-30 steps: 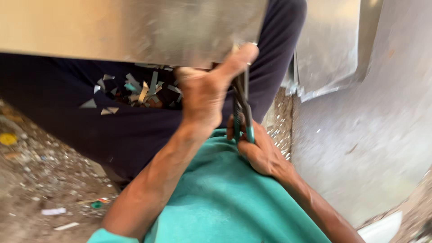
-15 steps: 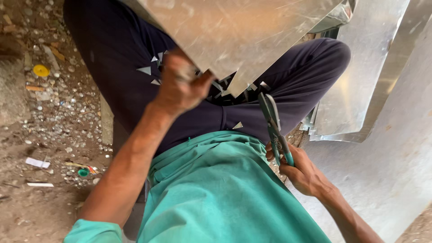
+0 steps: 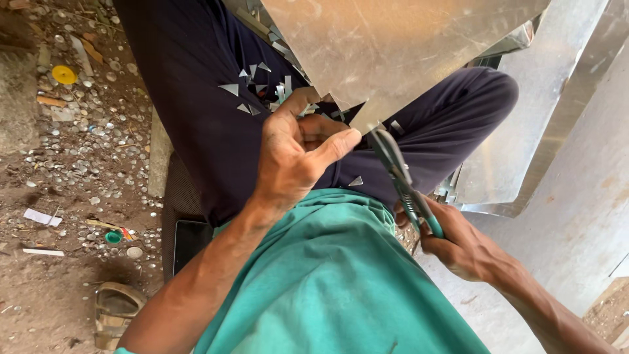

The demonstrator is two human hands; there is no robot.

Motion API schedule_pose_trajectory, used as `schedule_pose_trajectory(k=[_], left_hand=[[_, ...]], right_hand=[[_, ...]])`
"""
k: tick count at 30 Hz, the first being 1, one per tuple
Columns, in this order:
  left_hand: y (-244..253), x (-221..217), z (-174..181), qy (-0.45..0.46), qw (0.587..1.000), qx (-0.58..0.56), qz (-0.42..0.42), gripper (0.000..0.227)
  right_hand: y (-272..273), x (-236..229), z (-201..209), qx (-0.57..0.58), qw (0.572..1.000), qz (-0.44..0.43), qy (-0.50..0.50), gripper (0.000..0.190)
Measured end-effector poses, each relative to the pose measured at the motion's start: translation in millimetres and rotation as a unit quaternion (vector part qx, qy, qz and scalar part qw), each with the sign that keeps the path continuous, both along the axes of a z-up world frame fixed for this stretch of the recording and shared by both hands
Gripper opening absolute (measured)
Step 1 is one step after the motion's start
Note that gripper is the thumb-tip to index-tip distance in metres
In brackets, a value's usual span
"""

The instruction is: The person sits on the floor and uses tin snips to cut a rectangular metal sheet. They repeatedly trim the edges of the sheet, creating small metal scraps that fall onto their lap and the floor. The person occasionally repositions the sheet to continue cutting along different edges.

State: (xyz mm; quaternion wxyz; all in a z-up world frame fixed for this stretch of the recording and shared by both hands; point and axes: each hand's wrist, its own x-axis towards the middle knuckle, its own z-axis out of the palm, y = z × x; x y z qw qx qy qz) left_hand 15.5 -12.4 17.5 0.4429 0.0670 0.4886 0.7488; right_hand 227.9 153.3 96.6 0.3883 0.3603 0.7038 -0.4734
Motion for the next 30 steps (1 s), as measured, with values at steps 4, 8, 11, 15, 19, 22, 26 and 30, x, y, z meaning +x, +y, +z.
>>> schedule_pose_trajectory(k=[4,8,11,15,19,22,26,30], left_hand=[[5.6,6.1,-9.6,-0.006,1.0,0.006,0.009,0.056],[5.7,3.3,-11.9,-0.027,0.999,0.015,0.019,0.057],[2.8,7.2,-1.8,-0.031,0.999,0.003,0.013,0.049],[7.3,-31.9,11.4,0.17,0.984,0.027,-0.041,0.031],[23.8,-62.9,25.2,0.088,0.995,-0.039,0.03,0.034],[47.8,-70.4,55.2,0.29,0.949,-0.091,0.083,0.029],[97.9,-71.8,127.3,0.766,0.61,0.045,0.199,0.01],[173.8,-60.0,196.6,0.637,0.728,-0.085,0.239,0.016]], right_hand=[[-4.8,-20.1,6.3,-0.012,0.999,0.024,0.036,0.068],[-3.2,-32.3,1.0,-0.013,0.996,0.032,0.077,0.051],[-3.3,-10.9,-8.9,0.083,0.993,0.078,-0.035,0.02],[6.7,19.0,-56.0,0.114,0.988,0.06,0.086,0.012],[6.8,74.7,-103.5,0.178,0.975,0.052,0.124,0.025],[-9.3,106.8,-135.1,0.209,0.97,-0.067,0.11,0.045],[-43.3,118.4,-147.5,0.172,0.948,-0.196,0.181,0.035],[-50.2,99.0,-144.1,0.091,0.954,-0.249,0.142,0.026]])
